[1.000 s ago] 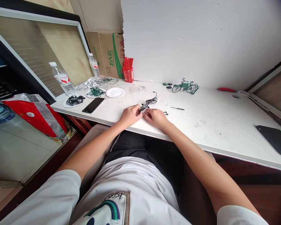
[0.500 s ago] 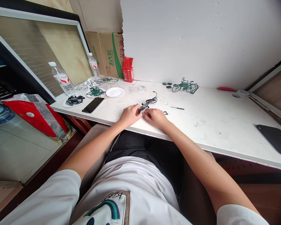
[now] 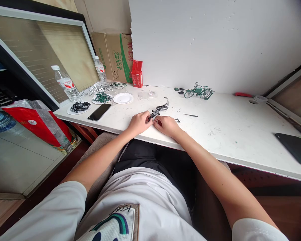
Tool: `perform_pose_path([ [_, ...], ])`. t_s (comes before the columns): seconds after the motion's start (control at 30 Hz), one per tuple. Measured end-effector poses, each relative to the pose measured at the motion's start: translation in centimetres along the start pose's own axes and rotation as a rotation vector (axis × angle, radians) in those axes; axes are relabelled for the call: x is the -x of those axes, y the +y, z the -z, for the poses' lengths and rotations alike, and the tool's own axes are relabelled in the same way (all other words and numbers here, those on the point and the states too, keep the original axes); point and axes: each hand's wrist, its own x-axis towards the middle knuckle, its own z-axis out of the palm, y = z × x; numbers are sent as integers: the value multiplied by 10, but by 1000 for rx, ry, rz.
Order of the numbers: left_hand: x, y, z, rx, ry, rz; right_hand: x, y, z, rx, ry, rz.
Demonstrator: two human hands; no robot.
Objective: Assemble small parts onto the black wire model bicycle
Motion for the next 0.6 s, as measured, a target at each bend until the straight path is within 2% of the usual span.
perform_pose_path([
  [0.6, 0, -1, 0, 26, -18, -9, 0, 0, 0, -16, -3, 4],
])
